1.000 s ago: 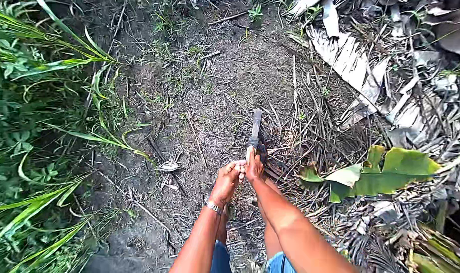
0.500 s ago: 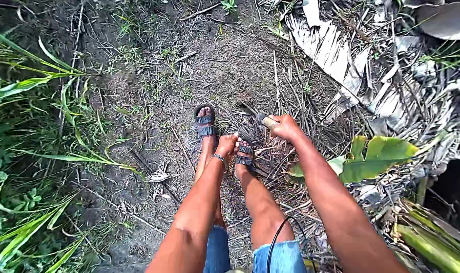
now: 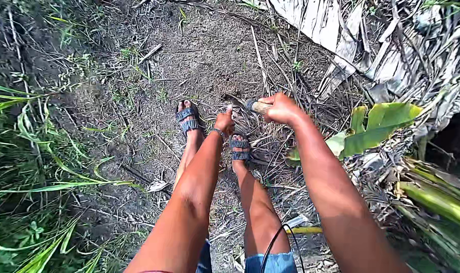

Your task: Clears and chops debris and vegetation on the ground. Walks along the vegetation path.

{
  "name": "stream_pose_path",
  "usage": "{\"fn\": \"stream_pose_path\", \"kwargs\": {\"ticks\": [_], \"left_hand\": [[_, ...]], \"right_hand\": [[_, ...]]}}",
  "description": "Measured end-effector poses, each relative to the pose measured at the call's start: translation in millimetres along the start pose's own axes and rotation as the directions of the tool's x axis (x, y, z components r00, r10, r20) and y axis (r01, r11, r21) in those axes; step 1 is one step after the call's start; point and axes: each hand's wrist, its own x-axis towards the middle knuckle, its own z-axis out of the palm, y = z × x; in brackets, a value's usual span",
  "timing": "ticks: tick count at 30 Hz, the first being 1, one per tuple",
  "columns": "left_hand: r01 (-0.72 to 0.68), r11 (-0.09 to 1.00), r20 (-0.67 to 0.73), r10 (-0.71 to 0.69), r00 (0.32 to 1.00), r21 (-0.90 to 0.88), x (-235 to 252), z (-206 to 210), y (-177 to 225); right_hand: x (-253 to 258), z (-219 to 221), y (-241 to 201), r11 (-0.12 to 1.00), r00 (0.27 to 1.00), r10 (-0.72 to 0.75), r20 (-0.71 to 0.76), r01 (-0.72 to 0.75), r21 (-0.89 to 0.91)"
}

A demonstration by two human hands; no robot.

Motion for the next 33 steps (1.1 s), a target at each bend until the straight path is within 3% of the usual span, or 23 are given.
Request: {"fn": "stream_pose_path", "kwargs": {"ticks": [8, 12, 15, 18, 22, 26, 30, 33], "left_hand": [[-0.036, 0.999, 0.025, 0.036, 0.999, -0.014, -29.8, -11.9, -3.6], [-0.095, 0.995, 0.052, 0.093, 0.994, 0.027, -66.3, -47.5, -20.7], [-0.091, 0.994, 0.062, 0.095, 0.994, -0.056, -79.1, -91.7, -36.3], [-0.095, 0.975, 0.036, 0.104, 0.994, -0.200, -91.9, -122.1, -44.6], [-0.050, 0.960, 0.007, 0.054, 0.999, -0.276, -117.1, -133.0, -26.3], [-0.136, 0.943, 0.034, 0.153, 0.988, -0.303, -134.2, -145.8, 3.7], [-0.263, 0.936, -0.006, 0.269, 0.963, -0.233, -129.2, -164.0, 38.6], [-0.292, 0.949, -0.019, 0.292, 0.956, -0.118, -115.9, -179.1, 53.4]], "right_hand": [[-17.4, 37.1, 0.5, 1.000, 0.998, -0.012, -0.058, 0.011, -0.020], [-97.7, 62.9, -15.3, 0.991, 0.996, 0.039, -0.085, -0.050, -0.128], [-147.6, 71.8, -33.9, 0.989, 0.985, 0.087, -0.148, -0.104, -0.110], [-123.4, 105.7, -42.9, 0.981, 0.972, 0.149, -0.184, -0.168, -0.093], [-70.0, 146.2, -43.8, 0.955, 0.973, 0.211, -0.096, -0.226, -0.193], [-96.2, 96.8, -80.0, 0.957, 0.981, 0.168, -0.095, -0.185, -0.222], [-130.9, 19.9, -119.2, 0.922, 0.984, -0.015, -0.180, -0.056, -0.384], [-125.6, -14.7, -148.1, 0.867, 0.949, -0.186, -0.255, 0.037, -0.496]]}}
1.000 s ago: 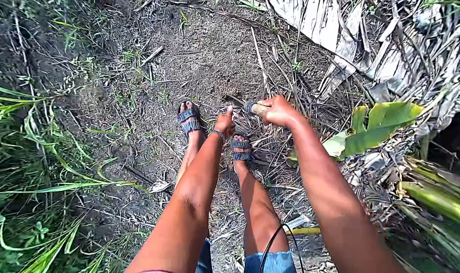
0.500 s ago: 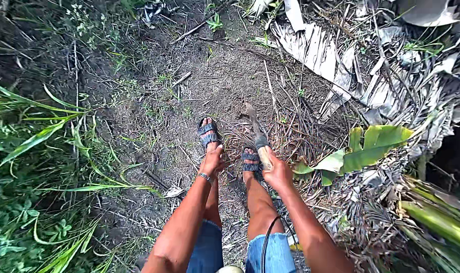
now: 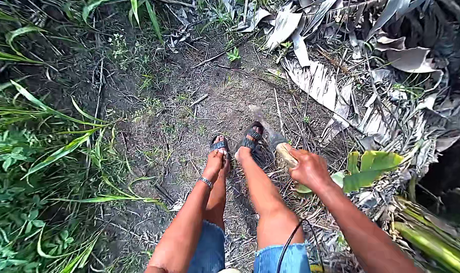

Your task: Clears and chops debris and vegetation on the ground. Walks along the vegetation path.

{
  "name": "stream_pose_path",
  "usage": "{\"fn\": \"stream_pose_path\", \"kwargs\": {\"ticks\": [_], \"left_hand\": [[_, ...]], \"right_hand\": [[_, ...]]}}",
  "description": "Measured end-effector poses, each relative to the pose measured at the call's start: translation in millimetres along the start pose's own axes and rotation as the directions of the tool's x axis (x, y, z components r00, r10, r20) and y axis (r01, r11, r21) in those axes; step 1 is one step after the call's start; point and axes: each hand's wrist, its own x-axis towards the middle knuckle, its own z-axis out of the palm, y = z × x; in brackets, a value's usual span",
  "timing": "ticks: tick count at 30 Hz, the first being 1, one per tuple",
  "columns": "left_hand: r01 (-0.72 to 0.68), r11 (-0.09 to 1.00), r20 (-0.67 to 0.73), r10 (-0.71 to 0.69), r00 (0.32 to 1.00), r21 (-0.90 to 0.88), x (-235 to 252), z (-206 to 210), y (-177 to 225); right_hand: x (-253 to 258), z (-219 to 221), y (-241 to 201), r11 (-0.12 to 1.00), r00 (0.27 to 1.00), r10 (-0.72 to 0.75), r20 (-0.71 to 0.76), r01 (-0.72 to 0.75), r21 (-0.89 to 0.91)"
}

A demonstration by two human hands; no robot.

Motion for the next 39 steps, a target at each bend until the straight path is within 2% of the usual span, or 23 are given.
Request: {"fn": "stream_pose_path", "kwargs": {"ticks": [3, 6, 8, 9, 10, 12, 14, 16, 19, 22, 25, 28, 32, 39], "left_hand": [[-0.058, 0.998, 0.096, 0.060, 0.994, -0.018, 16.6, -9.1, 17.1], [-0.102, 0.994, 0.215, 0.110, 0.970, -0.049, 33.6, -17.7, 34.1], [-0.169, 0.986, 0.275, 0.162, 0.948, 0.002, 53.0, -21.6, 57.6], [-0.174, 0.984, 0.300, 0.156, 0.941, 0.034, 54.7, -21.1, 62.8], [-0.156, 0.987, 0.323, 0.135, 0.937, 0.038, 52.3, -15.1, 59.2], [-0.171, 0.985, 0.341, 0.154, 0.927, 0.020, 71.0, 1.6, 82.5], [-0.134, 0.991, 0.319, 0.129, 0.939, -0.006, 71.0, 22.3, 96.0], [-0.081, 0.996, 0.267, 0.088, 0.960, -0.035, 75.1, 40.3, 104.6], [0.021, 1.000, 0.198, -0.017, 0.980, -0.015, 90.6, 59.7, 113.9], [0.107, 0.994, 0.110, -0.109, 0.988, 0.028, 109.1, 78.9, 119.6], [0.176, 0.984, 0.020, -0.176, 0.984, 0.010, 126.1, 95.5, 125.5], [0.186, 0.982, -0.035, -0.186, 0.982, -0.024, 146.1, 110.0, 136.5], [0.188, 0.982, -0.064, -0.189, 0.980, -0.025, 174.6, 121.8, 143.4], [0.241, 0.970, -0.077, -0.241, 0.968, 0.001, 202.6, 139.7, 152.1]], "right_hand": [[80.2, -9.9, -26.1, 0.996, 0.994, 0.046, 0.094, -0.039, -0.080], [198.4, 37.1, -36.4, 0.999, 0.997, 0.046, 0.062, -0.046, -0.001], [238.2, 41.1, -56.1, 0.998, 0.989, 0.059, 0.136, -0.061, 0.014], [232.8, 44.0, -64.0, 0.995, 0.969, 0.076, 0.233, -0.088, 0.041], [213.4, 66.4, -54.3, 0.993, 0.969, 0.083, 0.232, -0.100, 0.062], [216.1, 109.5, -30.3, 0.993, 0.983, 0.091, 0.160, -0.102, 0.061], [207.8, 146.0, -21.5, 0.991, 0.970, 0.103, 0.219, -0.118, 0.055], [203.5, 159.4, -23.9, 0.987, 0.959, 0.103, 0.263, -0.132, 0.094], [206.5, 129.8, -26.8, 0.982, 0.949, 0.086, 0.304, -0.133, 0.135], [231.6, 40.9, -16.8, 0.982, 0.946, 0.036, 0.323, -0.094, 0.164], [293.0, -32.5, 0.0, 0.979, 0.950, -0.016, 0.313, -0.050, 0.200], [350.4, -77.2, 1.9, 0.978, 0.951, -0.054, 0.306, -0.012, 0.209], [379.3, -97.7, -10.4, 0.982, 0.934, -0.033, 0.355, -0.036, 0.186], [386.5, -107.7, -5.1, 0.978, 0.916, -0.051, 0.398, -0.034, 0.204]]}}
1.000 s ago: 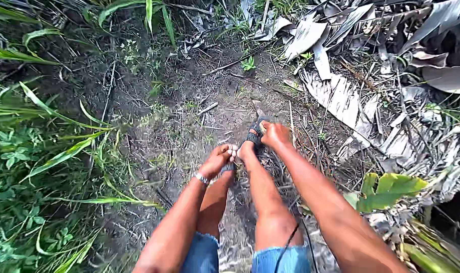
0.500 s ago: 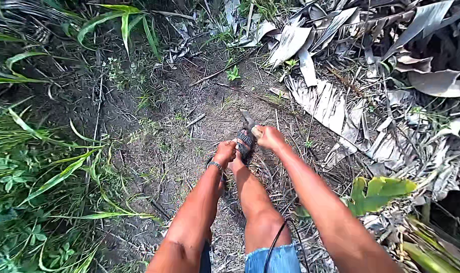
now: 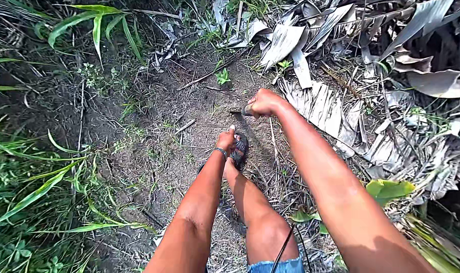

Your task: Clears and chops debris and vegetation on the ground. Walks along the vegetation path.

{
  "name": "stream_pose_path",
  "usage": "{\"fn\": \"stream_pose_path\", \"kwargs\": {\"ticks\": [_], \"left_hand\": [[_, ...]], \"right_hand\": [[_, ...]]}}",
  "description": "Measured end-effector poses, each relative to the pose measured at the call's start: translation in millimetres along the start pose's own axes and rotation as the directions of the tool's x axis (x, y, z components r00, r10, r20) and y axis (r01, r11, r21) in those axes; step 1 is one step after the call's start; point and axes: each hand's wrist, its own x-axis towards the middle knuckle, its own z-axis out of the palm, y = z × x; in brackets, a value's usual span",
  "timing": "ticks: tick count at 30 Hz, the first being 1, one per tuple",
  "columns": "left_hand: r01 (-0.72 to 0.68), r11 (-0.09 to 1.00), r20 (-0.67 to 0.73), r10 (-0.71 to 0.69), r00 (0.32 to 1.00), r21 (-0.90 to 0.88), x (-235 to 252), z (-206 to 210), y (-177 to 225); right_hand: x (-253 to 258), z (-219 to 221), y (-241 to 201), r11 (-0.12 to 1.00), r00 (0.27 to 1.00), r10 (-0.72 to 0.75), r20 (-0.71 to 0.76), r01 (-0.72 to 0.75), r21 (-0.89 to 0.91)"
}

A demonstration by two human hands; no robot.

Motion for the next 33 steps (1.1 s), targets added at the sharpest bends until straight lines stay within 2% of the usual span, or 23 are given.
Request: {"fn": "stream_pose_path", "kwargs": {"ticks": [5, 10, 15, 18, 20, 24, 26, 28, 30, 33], "left_hand": [[0.023, 1.000, 0.014, -0.023, 1.000, -0.012, -1.3, 4.7, 1.7], [0.039, 0.999, 0.047, -0.039, 0.998, 0.003, -23.7, -6.4, -2.1], [0.072, 0.997, 0.020, -0.073, 0.997, 0.011, -61.3, -30.9, -12.8], [0.076, 0.997, -0.007, -0.076, 0.997, 0.011, -67.4, -54.0, -34.1], [0.072, 0.997, -0.015, -0.071, 0.997, 0.012, -62.3, -67.2, -42.1], [0.117, 0.991, -0.002, -0.118, 0.993, 0.058, -55.9, -78.2, -38.0], [0.090, 0.994, 0.018, -0.091, 0.996, 0.063, -54.7, -83.3, -18.5], [0.085, 0.994, 0.044, -0.089, 0.995, 0.075, -63.5, -97.9, -12.5], [0.058, 0.995, 0.057, -0.063, 0.996, 0.083, -65.1, -114.4, 2.7], [0.059, 0.993, 0.050, -0.064, 0.997, 0.106, -72.0, -152.2, 17.7]], "right_hand": [[-2.7, 6.1, 4.6, 0.999, 0.999, -0.031, -0.023, 0.030, -0.027], [-24.9, 27.6, 7.9, 0.999, 0.998, -0.028, -0.054, 0.026, -0.039], [-102.3, 79.4, 19.3, 0.997, 0.991, -0.031, -0.129, 0.022, -0.072], [-159.2, 103.1, 29.1, 0.995, 0.997, 0.056, -0.061, -0.060, -0.074], [-175.6, 114.0, 25.6, 0.990, 0.993, 0.105, -0.054, -0.110, -0.085], [-124.1, 154.4, 19.1, 0.982, 0.985, 0.168, -0.047, -0.171, -0.079], [-103.3, 162.9, 10.7, 0.984, 0.983, 0.174, -0.063, -0.176, -0.035], [-110.5, 174.2, 9.1, 0.974, 0.973, 0.213, -0.093, -0.204, 0.094], [-122.5, 162.4, 6.3, 0.954, 0.956, 0.265, -0.127, -0.240, 0.180], [-148.8, 140.0, -22.5, 0.947, 0.946, 0.311, -0.088, -0.301, 0.115]]}}
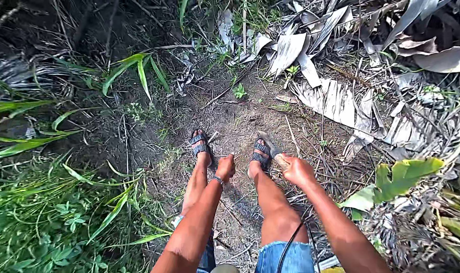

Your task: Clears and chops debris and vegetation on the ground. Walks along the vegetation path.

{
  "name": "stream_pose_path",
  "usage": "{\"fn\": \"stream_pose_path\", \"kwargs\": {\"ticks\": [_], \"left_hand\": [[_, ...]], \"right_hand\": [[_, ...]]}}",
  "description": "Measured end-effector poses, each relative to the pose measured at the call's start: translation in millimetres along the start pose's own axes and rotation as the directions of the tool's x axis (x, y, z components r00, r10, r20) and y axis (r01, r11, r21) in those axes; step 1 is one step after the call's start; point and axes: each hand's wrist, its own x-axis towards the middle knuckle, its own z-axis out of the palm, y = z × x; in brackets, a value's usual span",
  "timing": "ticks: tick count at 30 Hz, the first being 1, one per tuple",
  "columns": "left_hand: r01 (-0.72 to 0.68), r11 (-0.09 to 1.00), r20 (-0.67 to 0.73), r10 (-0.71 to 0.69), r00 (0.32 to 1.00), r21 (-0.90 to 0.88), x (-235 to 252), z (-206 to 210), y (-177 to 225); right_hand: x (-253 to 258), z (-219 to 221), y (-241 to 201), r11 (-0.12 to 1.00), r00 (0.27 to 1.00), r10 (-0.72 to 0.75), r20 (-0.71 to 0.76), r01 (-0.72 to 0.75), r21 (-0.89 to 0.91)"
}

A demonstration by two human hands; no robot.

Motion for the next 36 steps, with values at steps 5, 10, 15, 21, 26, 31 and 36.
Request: {"fn": "stream_pose_path", "kwargs": {"ticks": [5, 10, 15, 21, 26, 31, 36], "left_hand": [[0.010, 1.000, -0.005, -0.010, 1.000, -0.026, -19.4, -37.7, 20.5], [-0.035, 0.999, 0.101, 0.037, 0.994, -0.023, -30.9, -78.7, 35.3], [-0.115, 0.991, 0.064, 0.119, 0.991, -0.065, -37.5, -116.0, 76.0], [-0.047, 0.941, 0.054, 0.069, 0.996, -0.334, -35.9, -136.3, 144.0], [0.059, 0.690, 0.210, 0.137, 0.968, -0.721, -19.2, -125.8, 209.4], [0.211, 0.827, 0.549, 0.135, 0.825, -0.521, -33.5, -70.4, 259.0], [-0.067, 0.998, 0.656, 0.065, 0.752, -0.022, -51.7, -41.5, 317.8]], "right_hand": [[53.5, 24.9, -18.2, 0.990, 0.999, 0.011, -0.051, -0.003, 0.144], [20.1, 11.5, -45.0, 0.958, 0.985, 0.094, -0.142, -0.050, 0.284], [42.0, 36.5, -44.6, 0.865, 0.962, 0.186, -0.198, -0.065, 0.498], [53.5, 58.8, -85.4, 0.877, 0.969, 0.223, -0.110, -0.150, 0.457], [53.9, 59.8, -81.7, 0.884, 0.981, 0.171, -0.086, -0.115, 0.453], [56.2, 53.4, -66.3, 0.856, 0.975, 0.219, -0.044, -0.170, 0.487], [61.4, -8.3, -76.7, 0.864, 0.950, 0.310, 0.037, -0.298, 0.405]]}}
